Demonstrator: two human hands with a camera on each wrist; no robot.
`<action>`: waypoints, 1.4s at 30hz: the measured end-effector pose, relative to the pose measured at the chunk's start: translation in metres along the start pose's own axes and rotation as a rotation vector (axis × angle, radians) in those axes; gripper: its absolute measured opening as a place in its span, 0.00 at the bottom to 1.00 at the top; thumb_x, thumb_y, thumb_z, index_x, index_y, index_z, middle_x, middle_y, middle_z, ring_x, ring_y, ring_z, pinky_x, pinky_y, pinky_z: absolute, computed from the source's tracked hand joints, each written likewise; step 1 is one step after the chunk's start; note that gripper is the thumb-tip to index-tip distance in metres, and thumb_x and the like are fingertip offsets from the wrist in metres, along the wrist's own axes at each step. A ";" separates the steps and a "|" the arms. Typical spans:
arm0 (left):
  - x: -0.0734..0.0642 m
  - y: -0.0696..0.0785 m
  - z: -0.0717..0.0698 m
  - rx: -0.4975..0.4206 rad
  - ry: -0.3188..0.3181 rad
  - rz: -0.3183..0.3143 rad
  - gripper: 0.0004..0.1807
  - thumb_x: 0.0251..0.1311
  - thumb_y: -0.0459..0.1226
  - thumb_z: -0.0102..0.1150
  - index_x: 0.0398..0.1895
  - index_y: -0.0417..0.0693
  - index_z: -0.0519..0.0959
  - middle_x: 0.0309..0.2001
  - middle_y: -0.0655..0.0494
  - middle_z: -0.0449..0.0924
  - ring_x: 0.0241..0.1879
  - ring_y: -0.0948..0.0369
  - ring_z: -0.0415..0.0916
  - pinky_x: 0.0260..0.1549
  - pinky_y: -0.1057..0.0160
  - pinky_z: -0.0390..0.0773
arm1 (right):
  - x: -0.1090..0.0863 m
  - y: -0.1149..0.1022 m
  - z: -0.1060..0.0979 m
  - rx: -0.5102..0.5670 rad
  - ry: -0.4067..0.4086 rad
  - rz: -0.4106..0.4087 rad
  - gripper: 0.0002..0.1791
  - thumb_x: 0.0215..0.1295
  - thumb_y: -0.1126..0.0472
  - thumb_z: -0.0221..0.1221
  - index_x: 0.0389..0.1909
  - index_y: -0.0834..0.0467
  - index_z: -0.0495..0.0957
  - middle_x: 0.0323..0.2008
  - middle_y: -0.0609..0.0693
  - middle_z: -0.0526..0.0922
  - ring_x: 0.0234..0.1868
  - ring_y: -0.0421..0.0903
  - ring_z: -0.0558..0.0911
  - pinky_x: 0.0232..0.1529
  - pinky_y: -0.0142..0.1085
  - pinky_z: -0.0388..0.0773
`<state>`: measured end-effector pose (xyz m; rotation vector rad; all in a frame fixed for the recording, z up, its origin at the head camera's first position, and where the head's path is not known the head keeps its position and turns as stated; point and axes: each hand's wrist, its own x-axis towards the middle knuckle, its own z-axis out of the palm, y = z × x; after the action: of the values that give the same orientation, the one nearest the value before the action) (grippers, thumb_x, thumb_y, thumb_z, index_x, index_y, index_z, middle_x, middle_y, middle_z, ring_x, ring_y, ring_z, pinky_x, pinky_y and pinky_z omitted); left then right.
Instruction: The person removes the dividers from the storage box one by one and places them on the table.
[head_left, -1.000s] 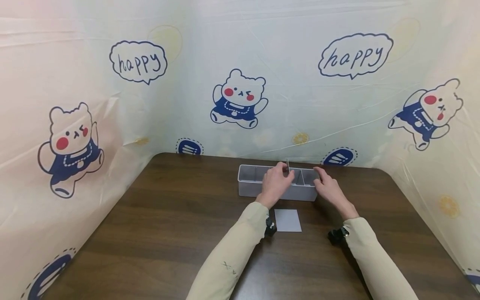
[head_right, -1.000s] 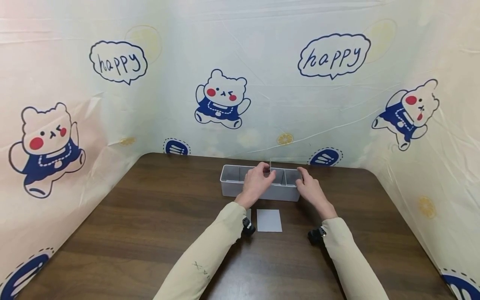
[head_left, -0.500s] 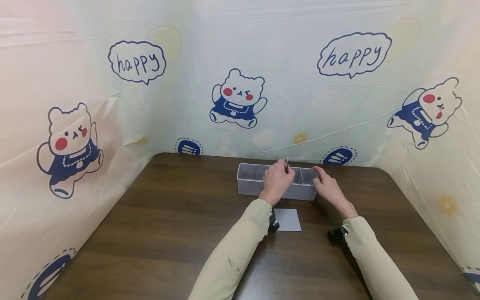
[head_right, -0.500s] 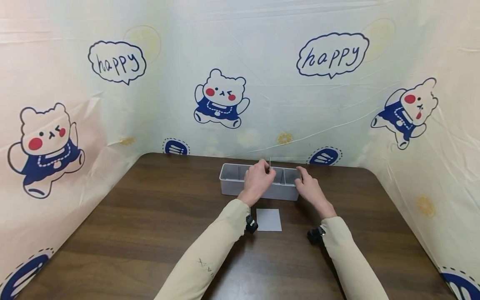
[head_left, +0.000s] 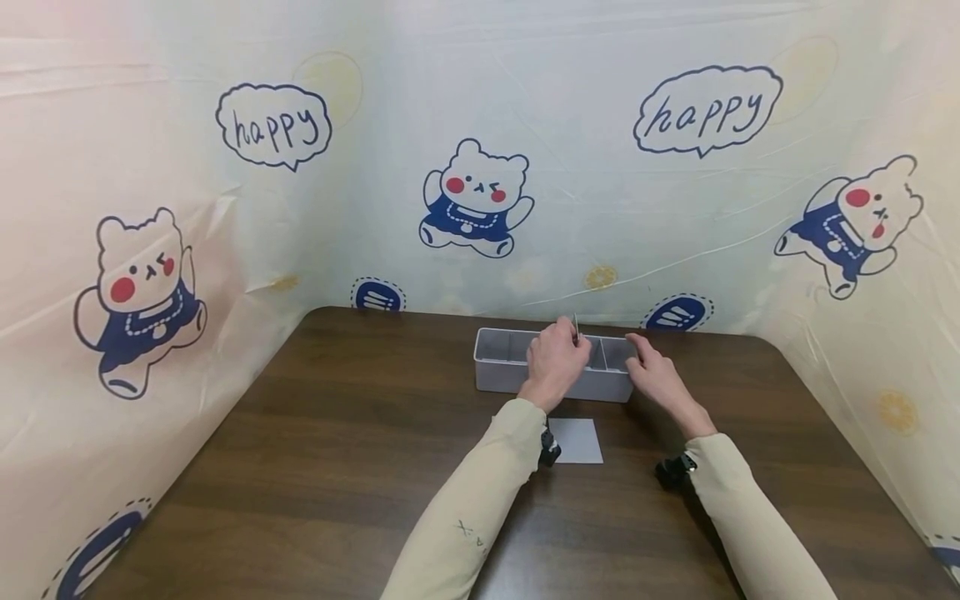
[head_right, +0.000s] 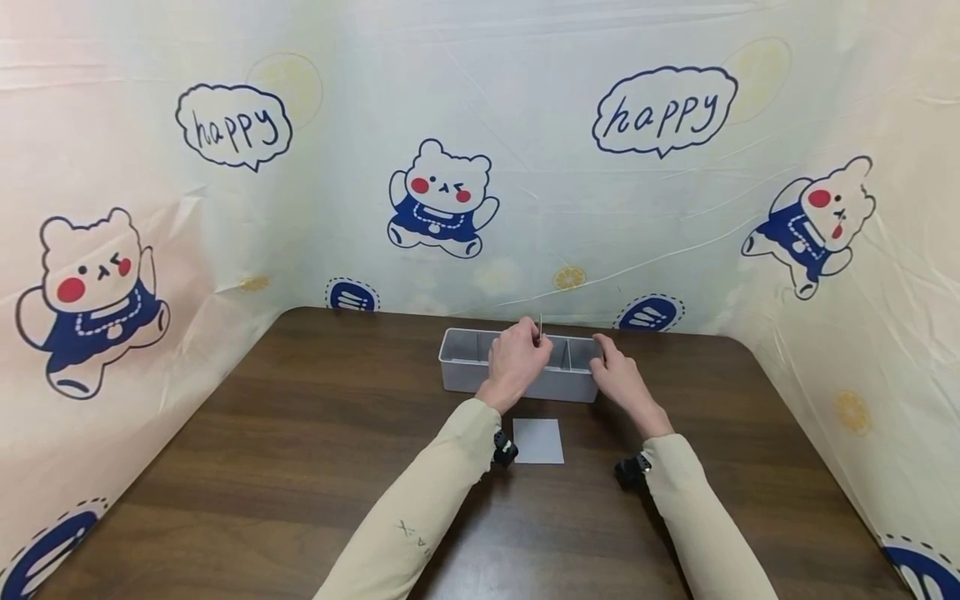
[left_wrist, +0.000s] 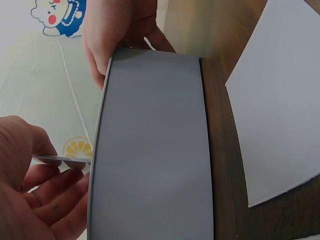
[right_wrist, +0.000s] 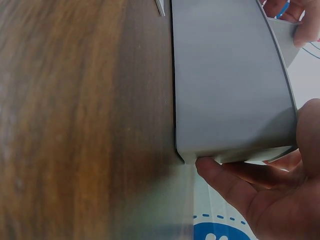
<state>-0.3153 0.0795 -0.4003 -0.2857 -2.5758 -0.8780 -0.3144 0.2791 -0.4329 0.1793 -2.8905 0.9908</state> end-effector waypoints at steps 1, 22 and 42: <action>0.000 0.001 0.000 0.007 0.005 0.003 0.09 0.65 0.43 0.53 0.27 0.54 0.72 0.22 0.62 0.73 0.17 0.63 0.69 0.18 0.66 0.67 | 0.000 0.000 0.000 -0.001 0.003 -0.001 0.29 0.73 0.60 0.40 0.73 0.61 0.54 0.66 0.70 0.66 0.51 0.62 0.73 0.50 0.54 0.73; 0.003 0.010 0.001 0.102 0.244 0.133 0.12 0.65 0.40 0.53 0.22 0.53 0.68 0.18 0.61 0.66 0.11 0.65 0.64 0.11 0.70 0.58 | 0.000 -0.002 -0.001 0.001 0.001 -0.003 0.29 0.73 0.59 0.40 0.74 0.61 0.54 0.67 0.70 0.66 0.50 0.61 0.73 0.48 0.51 0.72; 0.006 0.006 -0.027 -0.315 0.143 -0.007 0.05 0.66 0.38 0.56 0.34 0.46 0.77 0.34 0.51 0.86 0.33 0.56 0.83 0.31 0.62 0.81 | -0.001 0.000 0.001 0.008 -0.012 -0.003 0.29 0.73 0.59 0.41 0.74 0.60 0.54 0.70 0.69 0.63 0.59 0.64 0.72 0.61 0.60 0.69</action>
<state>-0.3103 0.0675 -0.3753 -0.2907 -2.3045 -1.2603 -0.3138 0.2784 -0.4333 0.1910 -2.8968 1.0048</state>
